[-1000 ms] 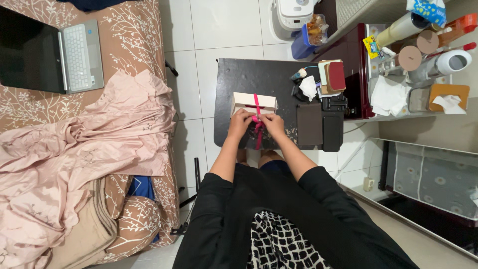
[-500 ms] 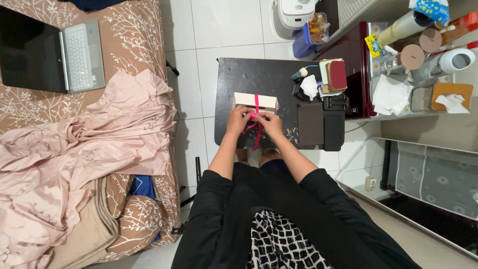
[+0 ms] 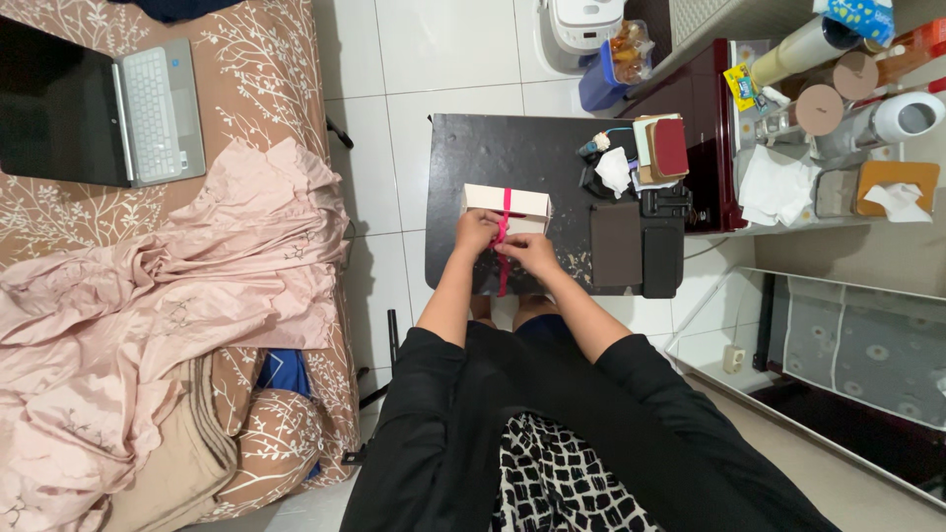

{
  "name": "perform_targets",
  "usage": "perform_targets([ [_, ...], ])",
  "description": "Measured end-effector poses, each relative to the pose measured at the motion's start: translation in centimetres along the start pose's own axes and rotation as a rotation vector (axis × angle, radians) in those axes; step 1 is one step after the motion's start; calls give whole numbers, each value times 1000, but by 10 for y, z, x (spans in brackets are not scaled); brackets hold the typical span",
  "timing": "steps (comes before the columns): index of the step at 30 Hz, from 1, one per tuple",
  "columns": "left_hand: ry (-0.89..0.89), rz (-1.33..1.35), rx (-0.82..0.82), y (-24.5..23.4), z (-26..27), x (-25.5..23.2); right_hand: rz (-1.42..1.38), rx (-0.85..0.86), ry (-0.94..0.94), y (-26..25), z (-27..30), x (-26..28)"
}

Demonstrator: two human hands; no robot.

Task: The person folds a small white box, places it on a table, wraps it with pink paper, and ties a pink ribbon around it. The person adjusts the ribbon and presents the finished wrapped box.

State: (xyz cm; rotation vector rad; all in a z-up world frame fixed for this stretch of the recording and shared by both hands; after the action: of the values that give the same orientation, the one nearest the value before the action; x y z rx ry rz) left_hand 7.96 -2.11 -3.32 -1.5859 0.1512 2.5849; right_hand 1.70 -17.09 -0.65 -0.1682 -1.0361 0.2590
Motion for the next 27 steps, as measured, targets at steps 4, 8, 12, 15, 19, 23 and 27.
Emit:
perform_targets([
  [4, -33, -64, -24, -1, -3, -2, -215, -29, 117, -7, -12, -2],
  [8, -26, -164, -20, -1, -3, -2, -254, -8, 221, -4, -14, -6],
  [12, 22, -172, 28, 1, -5, -4, -273, -51, 83, 0, -16, 1],
  [15, 80, -201, 54, 1, -6, -4, -368, -12, 68, 4, -18, 3],
  [19, 157, -136, 126, -1, -8, -4, -431, 54, 140, 7, -21, 3],
  [23, 178, -136, 99, -6, -10, -2, -409, 95, 198, 6, -19, 1],
  [27, 306, -287, -9, -9, -11, -6, -424, 98, 210, 6, -17, -1],
])
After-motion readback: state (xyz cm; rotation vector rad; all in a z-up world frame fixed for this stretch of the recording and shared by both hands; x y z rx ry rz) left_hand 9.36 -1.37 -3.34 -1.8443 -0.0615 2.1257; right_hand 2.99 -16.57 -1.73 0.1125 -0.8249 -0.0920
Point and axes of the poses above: each hand's wrist, its own z-axis away from the middle knuckle, its own y-axis out of the palm, x = y × z, the point moved 4 cm from there along -z, towards the middle knuckle
